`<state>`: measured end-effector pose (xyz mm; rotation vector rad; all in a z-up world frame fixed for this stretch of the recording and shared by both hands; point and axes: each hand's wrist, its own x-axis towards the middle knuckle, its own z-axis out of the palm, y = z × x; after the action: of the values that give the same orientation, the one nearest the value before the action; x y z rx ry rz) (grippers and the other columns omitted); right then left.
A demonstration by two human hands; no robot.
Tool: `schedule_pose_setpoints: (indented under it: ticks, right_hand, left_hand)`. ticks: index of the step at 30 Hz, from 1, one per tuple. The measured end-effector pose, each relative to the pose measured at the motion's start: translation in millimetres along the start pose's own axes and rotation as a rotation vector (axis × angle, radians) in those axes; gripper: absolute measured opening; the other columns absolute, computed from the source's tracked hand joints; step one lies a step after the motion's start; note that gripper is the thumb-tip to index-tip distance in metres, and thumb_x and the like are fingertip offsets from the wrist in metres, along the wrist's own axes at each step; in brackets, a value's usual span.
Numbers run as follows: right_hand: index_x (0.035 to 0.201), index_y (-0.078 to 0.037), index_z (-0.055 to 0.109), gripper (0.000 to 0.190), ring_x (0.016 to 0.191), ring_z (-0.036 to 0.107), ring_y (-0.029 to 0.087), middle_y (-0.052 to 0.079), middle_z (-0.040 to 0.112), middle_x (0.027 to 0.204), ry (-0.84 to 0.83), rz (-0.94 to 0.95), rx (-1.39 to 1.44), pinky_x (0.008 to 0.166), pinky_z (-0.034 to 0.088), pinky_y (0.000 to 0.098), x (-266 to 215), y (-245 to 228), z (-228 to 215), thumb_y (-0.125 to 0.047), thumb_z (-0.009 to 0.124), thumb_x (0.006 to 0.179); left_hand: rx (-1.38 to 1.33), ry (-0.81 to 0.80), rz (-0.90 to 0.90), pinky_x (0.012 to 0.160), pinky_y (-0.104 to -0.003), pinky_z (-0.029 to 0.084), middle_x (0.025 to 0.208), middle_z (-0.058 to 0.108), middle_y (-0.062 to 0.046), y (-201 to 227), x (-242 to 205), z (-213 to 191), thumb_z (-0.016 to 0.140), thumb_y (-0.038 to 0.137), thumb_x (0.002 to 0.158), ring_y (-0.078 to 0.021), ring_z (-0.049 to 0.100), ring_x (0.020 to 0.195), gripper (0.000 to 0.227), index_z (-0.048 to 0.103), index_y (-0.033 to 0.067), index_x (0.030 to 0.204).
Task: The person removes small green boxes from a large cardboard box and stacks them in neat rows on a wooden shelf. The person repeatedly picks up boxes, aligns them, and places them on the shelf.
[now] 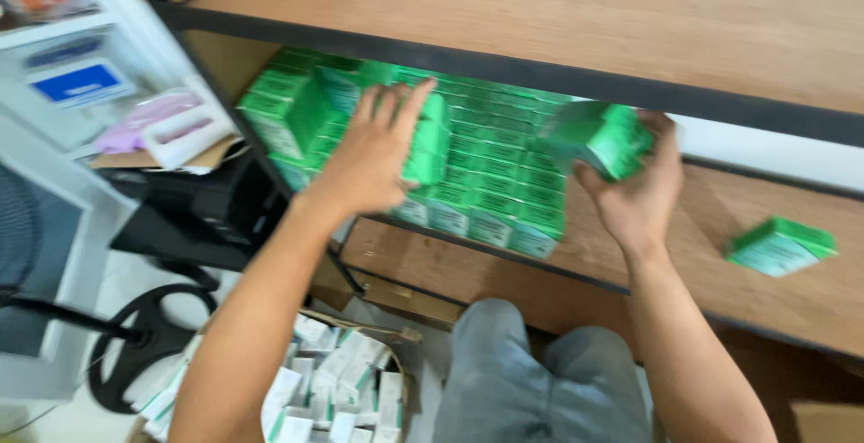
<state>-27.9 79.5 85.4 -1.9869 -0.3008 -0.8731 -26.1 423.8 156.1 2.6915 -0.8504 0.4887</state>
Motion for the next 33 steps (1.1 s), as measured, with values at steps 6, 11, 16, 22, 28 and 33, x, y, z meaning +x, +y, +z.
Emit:
schedule_pose_setpoints:
  ticks: [6, 11, 16, 22, 28, 33]
  right_hand:
    - [0.126, -0.002, 0.057, 0.078, 0.114, 0.060, 0.033, 0.019, 0.062, 0.121, -0.232, -0.087, -0.096, 0.101, 0.052, 0.0444, 45.2, -56.6, 132.0, -0.019, 0.096, 0.060]
    - [0.131, -0.006, 0.058, 0.080, 0.129, 0.052, 0.039, 0.018, 0.059, 0.133, -0.386, -0.099, -0.084, 0.110, 0.043, 0.0464, 62.6, -84.4, 208.1, -0.021, 0.092, 0.060]
    - [0.134, -0.009, 0.056, 0.083, 0.134, 0.050, 0.038, 0.019, 0.054, 0.141, -0.485, 0.029, -0.139, 0.114, 0.042, 0.0439, 70.4, -73.9, 264.5, -0.022, 0.091, 0.060]
    - [0.151, -0.001, 0.028, 0.105, 0.144, 0.034, 0.046, 0.028, 0.035, 0.154, -0.506, -0.142, -0.087, 0.116, 0.036, 0.0477, 61.8, -50.0, 295.5, -0.017, 0.087, 0.066]
    - [0.157, -0.005, 0.020, 0.097, 0.150, 0.026, 0.041, 0.027, 0.027, 0.160, -0.753, -0.023, -0.100, 0.119, 0.034, 0.0463, 70.1, -32.7, 280.3, -0.015, 0.074, 0.077]
    - [0.149, 0.001, 0.039, 0.085, 0.151, 0.023, 0.046, 0.031, 0.024, 0.162, -0.698, -0.287, -0.123, 0.121, 0.025, 0.0526, 89.5, -11.6, 275.9, -0.019, 0.080, 0.078]
  left_hand:
    - [0.267, -0.134, -0.113, 0.126, -0.057, 0.014, 0.156, 0.034, -0.028, -105.1, 5.9, -16.6, 0.095, 0.025, 0.058, -0.0478, 0.029, 0.146, 0.121, 0.027, 0.0020, 0.155]
    - [0.257, -0.379, -0.252, 0.128, -0.056, 0.004, 0.160, 0.030, -0.020, -149.3, 18.9, -12.5, 0.092, 0.020, 0.058, -0.0374, 0.022, 0.152, 0.122, 0.023, 0.0077, 0.158]
    - [0.266, -0.485, -0.319, 0.129, -0.051, 0.005, 0.166, 0.021, -0.019, -177.2, 28.8, 18.0, 0.084, 0.016, 0.065, -0.0354, 0.017, 0.156, 0.118, 0.017, 0.0128, 0.163]
    - [0.319, -0.390, -0.304, 0.128, -0.044, 0.005, 0.169, 0.003, -0.024, -197.2, 29.9, 45.9, 0.078, 0.013, 0.066, -0.0355, 0.005, 0.158, 0.122, 0.004, 0.0031, 0.163]
    - [0.234, -0.484, -0.333, 0.129, -0.045, 0.005, 0.170, 0.002, -0.024, -192.6, 44.0, 37.7, 0.080, 0.030, 0.067, -0.0345, 0.002, 0.159, 0.126, 0.002, -0.0018, 0.161]
    - [0.196, -0.444, -0.268, 0.128, -0.050, 0.001, 0.170, 0.000, -0.022, -170.9, 51.1, 19.9, 0.089, 0.067, 0.057, -0.0383, -0.002, 0.158, 0.152, 0.000, 0.0043, 0.163]
